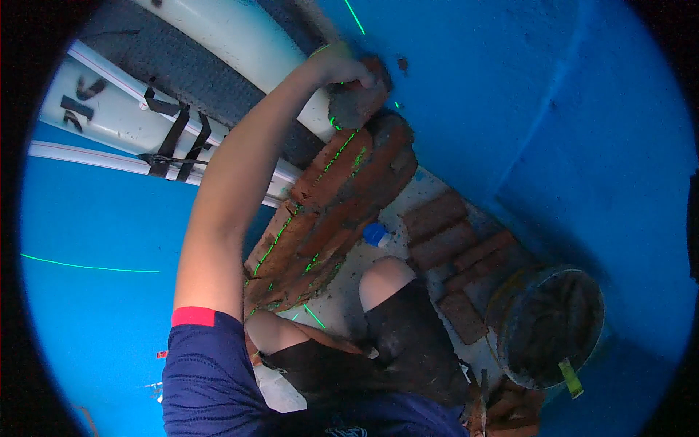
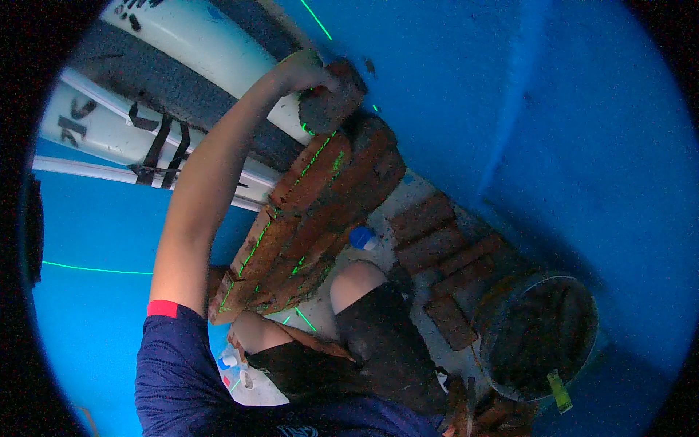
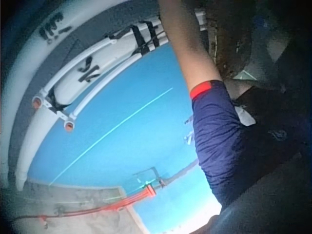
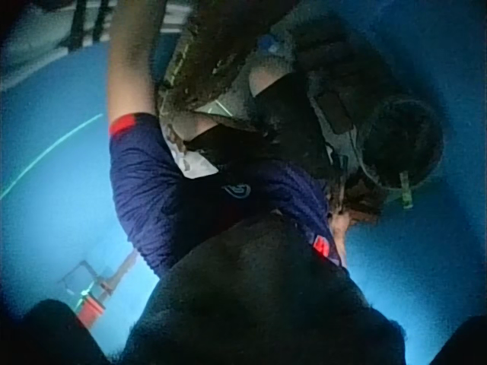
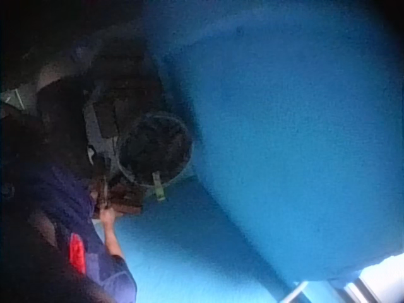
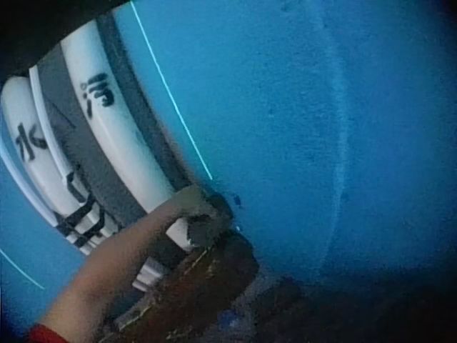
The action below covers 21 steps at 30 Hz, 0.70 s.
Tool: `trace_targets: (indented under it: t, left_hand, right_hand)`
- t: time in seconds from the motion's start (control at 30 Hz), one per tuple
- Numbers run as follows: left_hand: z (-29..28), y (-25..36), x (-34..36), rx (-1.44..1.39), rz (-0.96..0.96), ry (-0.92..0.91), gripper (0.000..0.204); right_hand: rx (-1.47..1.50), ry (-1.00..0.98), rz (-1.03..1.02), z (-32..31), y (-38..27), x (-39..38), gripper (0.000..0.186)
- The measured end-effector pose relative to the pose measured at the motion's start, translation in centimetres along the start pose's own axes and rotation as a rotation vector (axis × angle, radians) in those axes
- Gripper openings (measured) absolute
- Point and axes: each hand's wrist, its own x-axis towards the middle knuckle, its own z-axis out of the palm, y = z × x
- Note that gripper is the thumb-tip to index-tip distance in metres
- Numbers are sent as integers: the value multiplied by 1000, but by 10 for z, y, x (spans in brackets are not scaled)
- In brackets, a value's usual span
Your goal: The person applies mortar to bricks using a trowel and places them along a guideline to build a small wall section.
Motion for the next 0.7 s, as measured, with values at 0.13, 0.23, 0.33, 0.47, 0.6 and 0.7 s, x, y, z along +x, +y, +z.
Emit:
trace_targets:
  t: [0.13, 0.23, 0.33, 0.47, 0.6, 0.7]
  left_hand:
    - [-3, 15, -18, 90, -42, -47, 49]
    - [-5, 1, -35, -135, 121, 75, 40]
    - [-12, -5, -43, -288, 100, 55, 41]
    - [-16, -26, -51, -263, 127, 166, 42]
    - [-36, 15, -93, -308, 53, 156, 43]
    - [-50, -1, -110, -194, -138, 79, 47]
  right_hand:
    - [95, -31, 178, -18, -17, -10, 59]
    - [195, -71, 182, -45, -28, -23, 59]
    - [252, -40, 88, -46, -10, -42, 50]
    - [292, -133, 142, -96, -39, -57, 42]
    - [401, -200, 145, -129, -53, -75, 42]
    - [628, -210, 74, -142, -61, -62, 40]
